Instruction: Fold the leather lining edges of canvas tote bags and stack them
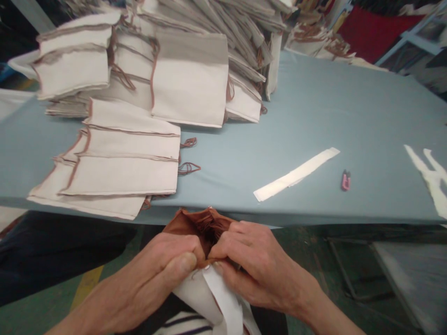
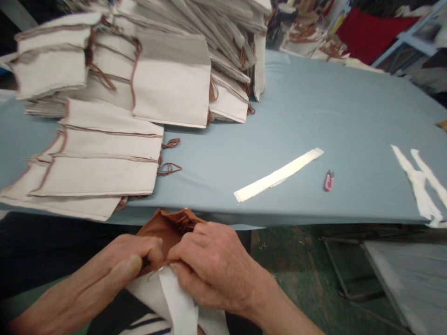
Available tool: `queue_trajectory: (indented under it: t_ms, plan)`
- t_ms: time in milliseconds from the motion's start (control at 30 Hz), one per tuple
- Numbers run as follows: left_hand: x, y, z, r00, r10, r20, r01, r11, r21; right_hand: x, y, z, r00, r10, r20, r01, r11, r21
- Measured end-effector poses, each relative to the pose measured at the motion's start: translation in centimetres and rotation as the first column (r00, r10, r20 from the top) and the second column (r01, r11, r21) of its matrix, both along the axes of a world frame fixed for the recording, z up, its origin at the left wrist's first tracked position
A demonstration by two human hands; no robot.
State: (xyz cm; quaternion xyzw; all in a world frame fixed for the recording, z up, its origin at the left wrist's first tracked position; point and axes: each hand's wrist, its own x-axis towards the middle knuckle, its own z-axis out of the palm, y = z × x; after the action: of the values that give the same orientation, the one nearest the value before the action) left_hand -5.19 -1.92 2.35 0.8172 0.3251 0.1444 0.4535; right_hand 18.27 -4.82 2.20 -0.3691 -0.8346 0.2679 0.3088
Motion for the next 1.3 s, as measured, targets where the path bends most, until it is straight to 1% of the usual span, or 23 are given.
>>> queue_trajectory:
  t_ms: [67, 100, 167, 233, 267, 333, 400, 533, 633, 700, 800, 833, 900, 967, 1067, 1100, 1133, 1167, 1200, 1233, 1300]
  plan:
    - [0.0, -0.4, -0.1, 1.000, 0.025, 0.000, -0.024, 0.996, 0.091, -0.2, 0.0, 0.1, 1.000, -0.011, 0.020, 0.011, 1.000, 0.008]
    - [0.1, -0.6, -0.2, 0.999, 0.038, 0.010, -0.039, 0.985, 0.167, -0.3, 0.0, 0.1, 0.999, -0.019, 0.029, 0.019, 1.000, 0.015]
    - [0.3, -1.1, -0.6, 0.997, 0.052, 0.049, -0.066, 0.939, 0.337, -0.3, 0.0, 0.2, 0.998, -0.029, 0.051, 0.028, 0.999, 0.029]
    - [0.8, -1.4, -0.9, 0.997, 0.039, 0.073, -0.067, 0.900, 0.431, -0.2, 0.0, 0.1, 0.996, -0.035, 0.082, 0.032, 0.999, 0.037]
    - [1.0, -1.4, -1.0, 0.997, 0.035, 0.062, -0.058, 0.898, 0.436, -0.1, 0.0, 0.0, 0.994, -0.040, 0.101, 0.037, 0.999, 0.039]
    - [1.7, -1.1, -0.9, 0.999, 0.043, 0.025, -0.049, 0.914, 0.402, 0.1, -0.1, -0.2, 0.989, -0.061, 0.133, 0.056, 0.997, 0.046]
    - [2.3, -0.9, -0.6, 0.998, 0.067, 0.011, -0.067, 0.927, 0.368, 0.3, 0.0, -0.4, 0.988, -0.079, 0.131, 0.075, 0.996, 0.037]
    - [2.8, -1.1, -0.2, 0.994, 0.084, 0.063, -0.098, 0.954, 0.283, 0.7, 0.1, -0.1, 0.997, -0.073, 0.038, 0.077, 0.993, -0.094]
    - [2.4, -1.3, -0.6, 0.992, 0.071, 0.107, -0.092, 0.975, 0.200, 1.1, 0.3, 0.4, 0.997, -0.067, 0.036, 0.072, 0.982, -0.172]
    - [1.9, -1.4, -1.0, 0.990, 0.059, 0.127, -0.078, 0.985, 0.153, 1.3, 0.6, 0.7, 0.999, -0.022, 0.031, 0.028, 0.979, -0.204]
    - [1.1, -1.5, -1.4, 0.992, 0.024, 0.125, -0.039, 0.992, 0.117, 1.3, 1.3, 1.1, 0.996, 0.085, -0.023, -0.088, 0.957, -0.276]
    - [0.9, -1.5, -1.5, 0.993, 0.017, 0.118, -0.030, 0.993, 0.113, 1.3, 1.6, 1.2, 0.993, 0.114, -0.034, -0.119, 0.941, -0.316]
    - [0.5, -1.5, -1.6, 0.995, 0.007, 0.099, -0.018, 0.994, 0.108, 1.2, 2.2, 1.3, 0.986, 0.163, -0.041, -0.165, 0.891, -0.424]
    - [0.3, -1.5, -1.6, 0.996, -0.005, 0.094, -0.004, 0.995, 0.100, 1.2, 2.7, 1.1, 0.973, 0.213, -0.090, -0.227, 0.811, -0.538]
    - [0.3, -1.5, -1.9, 0.991, -0.015, 0.129, 0.006, 0.998, 0.070, 1.3, 3.1, 0.3, 0.937, 0.245, -0.249, -0.349, 0.658, -0.668]
    - [0.4, -1.4, -2.0, 0.989, -0.007, 0.146, 0.000, 0.999, 0.052, 1.4, 3.1, 0.1, 0.927, 0.236, -0.291, -0.374, 0.620, -0.689]
    - [0.5, -1.3, -2.2, 0.987, 0.004, 0.158, -0.008, 1.000, 0.028, 1.4, 3.1, -0.2, 0.922, 0.225, -0.314, -0.385, 0.606, -0.696]
    - [0.6, -1.2, -2.3, 0.986, 0.018, 0.166, -0.018, 1.000, -0.001, 1.4, 3.0, -0.3, 0.924, 0.218, -0.314, -0.380, 0.622, -0.685]
    - [0.7, -1.1, -2.5, 0.985, 0.033, 0.170, -0.028, 0.999, -0.035, 1.3, 2.8, -0.4, 0.932, 0.215, -0.293, -0.359, 0.664, -0.656]
    - [0.8, -1.0, -2.7, 0.983, 0.046, 0.176, -0.032, 0.997, -0.076, 1.3, 2.6, -0.4, 0.944, 0.208, -0.255, -0.325, 0.724, -0.609]
    - [1.0, -0.8, -3.0, 0.980, 0.065, 0.186, -0.030, 0.983, -0.183, 1.1, 2.2, -0.2, 0.968, 0.200, -0.153, -0.249, 0.847, -0.469]
